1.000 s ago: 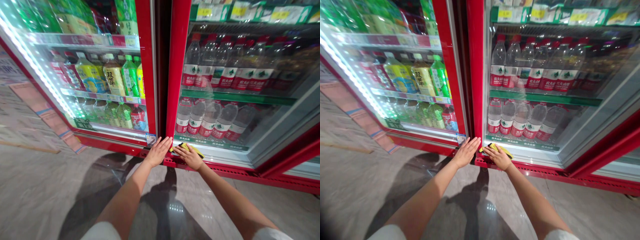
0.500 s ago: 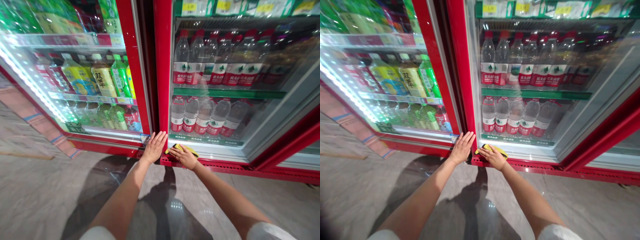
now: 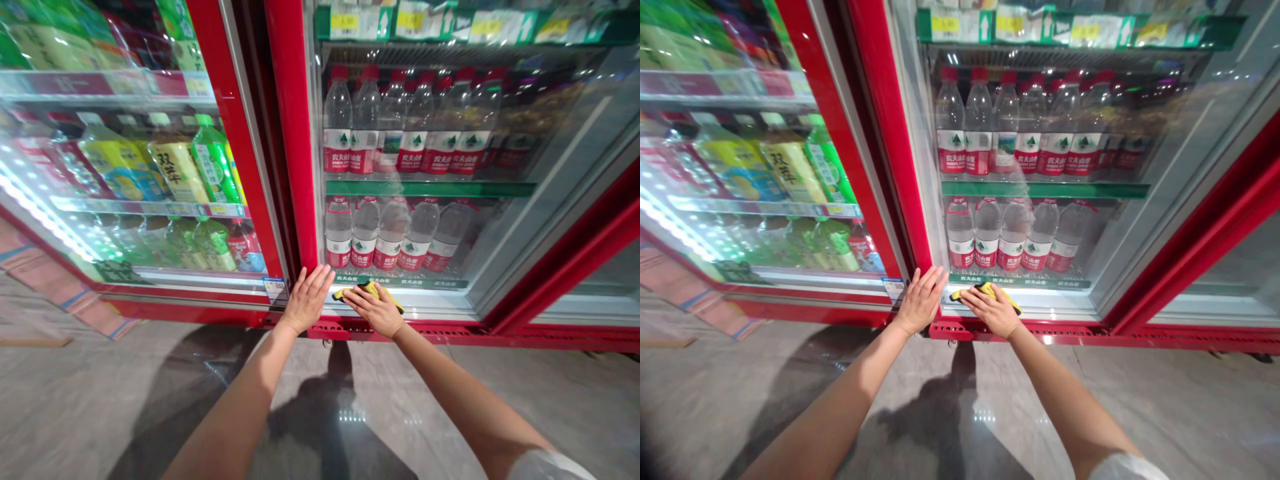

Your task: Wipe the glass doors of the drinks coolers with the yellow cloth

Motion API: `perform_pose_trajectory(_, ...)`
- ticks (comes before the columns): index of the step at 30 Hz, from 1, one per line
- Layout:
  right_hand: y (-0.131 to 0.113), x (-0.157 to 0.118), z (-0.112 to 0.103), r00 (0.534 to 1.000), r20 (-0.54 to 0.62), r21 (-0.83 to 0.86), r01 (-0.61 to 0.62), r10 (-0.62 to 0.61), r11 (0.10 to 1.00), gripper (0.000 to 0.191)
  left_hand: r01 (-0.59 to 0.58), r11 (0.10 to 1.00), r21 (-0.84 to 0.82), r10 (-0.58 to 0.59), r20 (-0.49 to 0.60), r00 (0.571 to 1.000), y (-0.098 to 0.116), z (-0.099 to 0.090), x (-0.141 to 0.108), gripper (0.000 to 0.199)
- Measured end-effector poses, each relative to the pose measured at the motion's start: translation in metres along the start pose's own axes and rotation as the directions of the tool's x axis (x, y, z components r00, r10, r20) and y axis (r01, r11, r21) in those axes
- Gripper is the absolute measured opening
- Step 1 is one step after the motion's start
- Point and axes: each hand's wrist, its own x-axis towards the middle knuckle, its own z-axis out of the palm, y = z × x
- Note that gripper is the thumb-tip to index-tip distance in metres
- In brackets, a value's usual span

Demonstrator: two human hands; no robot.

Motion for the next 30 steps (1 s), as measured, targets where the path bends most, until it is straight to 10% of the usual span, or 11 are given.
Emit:
perform_pose_trajectory(4, 0.035, 0.023, -0.018, 0.989, -0.076, -0.055, -0.129, 0.124, 0.990, 0.054, -0.002, 1.000, 0.017, 0.003, -0.045, 0.999, 0.010, 0.008, 0.016, 0.081)
perform_pose_trajectory(8, 0.064, -0.011, -0.026, 0.938, -0.157, -0.112, -0.328, 0.309, 0.938, 0.055, -0.033, 0.999, 0.017, 0.034, -0.047, 0.998, 0.020, 0.013, 0.027, 0.078)
perform_pose_trajectory(17, 0.075, -0.046, -0.026, 0.980, 0.008, -0.066, -0.197, 0.198, 0.978, 0.058, -0.115, 0.993, -0.033, 0.114, -0.035, 0.993, 0.044, 0.027, 0.049, 0.079)
perform_pose_trajectory(21, 0.113, -0.078, -0.032, 0.841, -0.158, -0.170, -0.539, 0.517, 0.825, 0.052, -0.097, 0.994, -0.050, 0.097, -0.020, 0.995, 0.054, 0.035, 0.060, 0.079)
perform_pose_trajectory(26, 0.088, -0.114, -0.002, 0.782, -0.139, -0.177, -0.623, 0.607, 0.762, 0.051, -0.097, 0.994, -0.055, 0.100, 0.052, 0.994, 0.068, 0.047, 0.061, 0.078)
perform_pose_trajectory(30, 0.091, -0.099, 0.000, 0.846, -0.060, -0.156, -0.531, 0.529, 0.833, 0.050, -0.165, 0.982, -0.087, 0.175, 0.120, 0.977, 0.087, 0.059, 0.069, 0.075)
